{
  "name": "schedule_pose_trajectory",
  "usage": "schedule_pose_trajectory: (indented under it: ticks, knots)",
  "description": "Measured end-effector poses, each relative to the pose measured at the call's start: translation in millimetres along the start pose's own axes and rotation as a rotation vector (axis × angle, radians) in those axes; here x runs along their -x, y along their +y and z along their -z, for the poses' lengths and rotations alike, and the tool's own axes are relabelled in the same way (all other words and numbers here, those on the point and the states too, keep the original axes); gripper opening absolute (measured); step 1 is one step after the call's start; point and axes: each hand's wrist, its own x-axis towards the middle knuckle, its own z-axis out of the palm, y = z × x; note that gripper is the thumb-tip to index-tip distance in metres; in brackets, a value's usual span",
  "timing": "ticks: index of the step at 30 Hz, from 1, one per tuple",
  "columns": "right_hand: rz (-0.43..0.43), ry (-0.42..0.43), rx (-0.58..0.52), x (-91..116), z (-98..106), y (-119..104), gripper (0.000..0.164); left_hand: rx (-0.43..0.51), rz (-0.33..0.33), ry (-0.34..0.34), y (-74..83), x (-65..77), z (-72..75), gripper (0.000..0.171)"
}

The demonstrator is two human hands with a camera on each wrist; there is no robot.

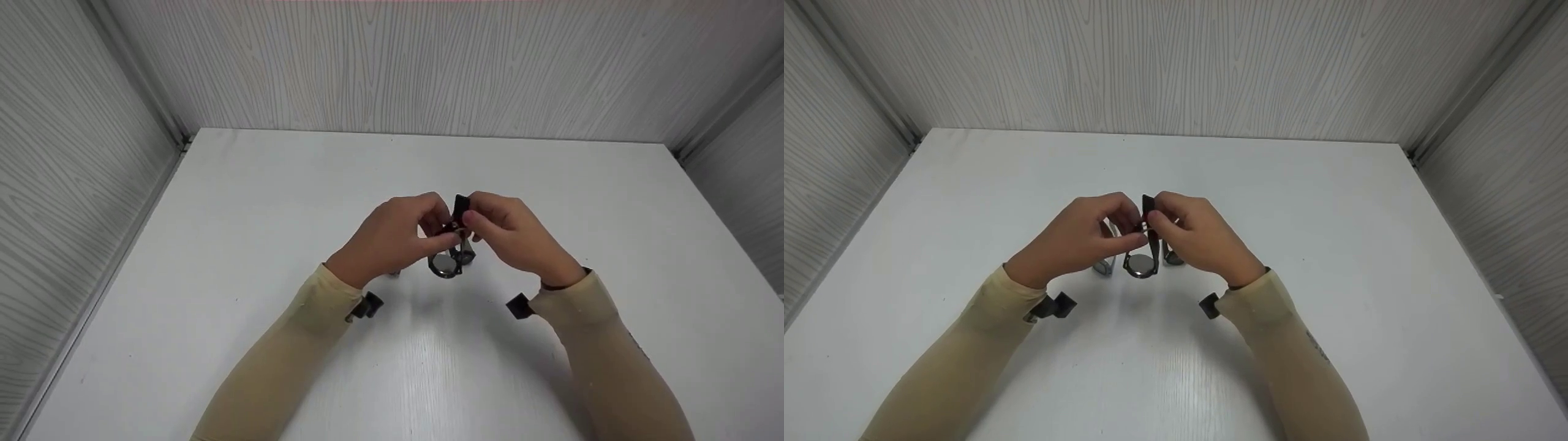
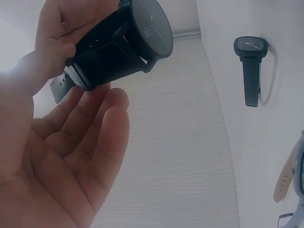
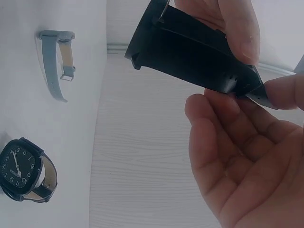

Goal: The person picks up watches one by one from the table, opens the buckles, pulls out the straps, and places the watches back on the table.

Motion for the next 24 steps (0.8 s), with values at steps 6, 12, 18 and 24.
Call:
schedule_pose_trajectory:
  ticks: [6, 12, 18, 24]
  knots:
    - [0.029, -0.014, -0.027, -0.1, 0.1, -0.3, 0.017, -0.009, -0.009, 0.012, 0.3, -0.3, -0.2, 0.024]
    - [0.034, 0.01, -0.03, 1.2, 0.9, 1.7, 0.014, -0.026, -0.014, -0.001, -1.4, -2.0, -1.6, 0.021]
    - [0.029, 0.011, -0.071, 0.7, 0.3, 2.4, 0.013, -0.004, -0.031, -0.017, -2.2, -1.5, -0.9, 0.019]
    - [0.025, 0.012, -0.049, -0.4, 0.3, 1.7, 0.014, 0.001, -0.013, -0.005, -3.0, -0.8, -1.8, 0.023]
